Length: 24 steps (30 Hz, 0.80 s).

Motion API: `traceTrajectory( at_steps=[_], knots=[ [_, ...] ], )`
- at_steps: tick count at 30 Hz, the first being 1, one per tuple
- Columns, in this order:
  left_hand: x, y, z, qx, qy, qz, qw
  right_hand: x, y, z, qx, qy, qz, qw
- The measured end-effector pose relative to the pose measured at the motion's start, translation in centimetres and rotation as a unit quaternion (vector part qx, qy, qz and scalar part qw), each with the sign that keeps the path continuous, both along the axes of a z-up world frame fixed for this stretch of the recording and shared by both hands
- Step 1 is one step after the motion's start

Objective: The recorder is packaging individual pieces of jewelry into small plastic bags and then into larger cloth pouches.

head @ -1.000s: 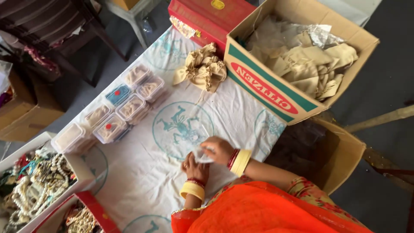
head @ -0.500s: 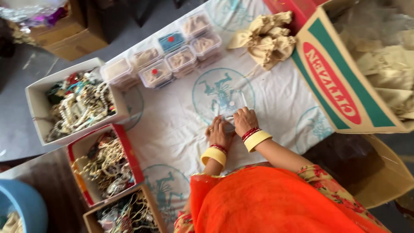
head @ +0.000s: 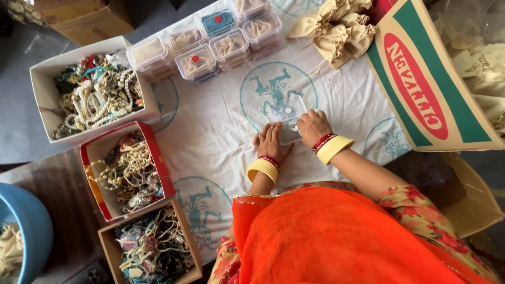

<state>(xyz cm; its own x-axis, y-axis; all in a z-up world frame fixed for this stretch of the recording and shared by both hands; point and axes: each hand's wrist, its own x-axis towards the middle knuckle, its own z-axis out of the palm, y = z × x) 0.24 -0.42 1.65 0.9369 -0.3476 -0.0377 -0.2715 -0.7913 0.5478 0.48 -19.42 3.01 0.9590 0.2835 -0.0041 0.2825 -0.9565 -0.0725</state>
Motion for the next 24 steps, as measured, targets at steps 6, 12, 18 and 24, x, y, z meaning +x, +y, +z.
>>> traceTrajectory(
  at_steps=[6, 12, 18, 24],
  knots=[
    [0.4, 0.4, -1.9, -0.011, -0.013, 0.005, 1.000, 0.3, 4.4, 0.3, 0.053, -0.024, -0.029, 0.998],
    [-0.6, 0.1, -1.8, 0.013, -0.029, 0.000, 0.999, 0.1, 1.2, -3.8, 0.101, 0.104, 0.029, 0.989],
    [-0.7, -0.3, -0.2, 0.039, -0.007, -0.009, 0.999, 1.4, 1.9, 1.5, -0.021, 0.196, 0.027, 0.980],
    [-0.7, -0.5, -0.1, 0.065, -0.018, -0.006, 0.998, 1.8, -0.3, 2.9, -0.173, 0.167, 0.051, 0.969]
  ],
)
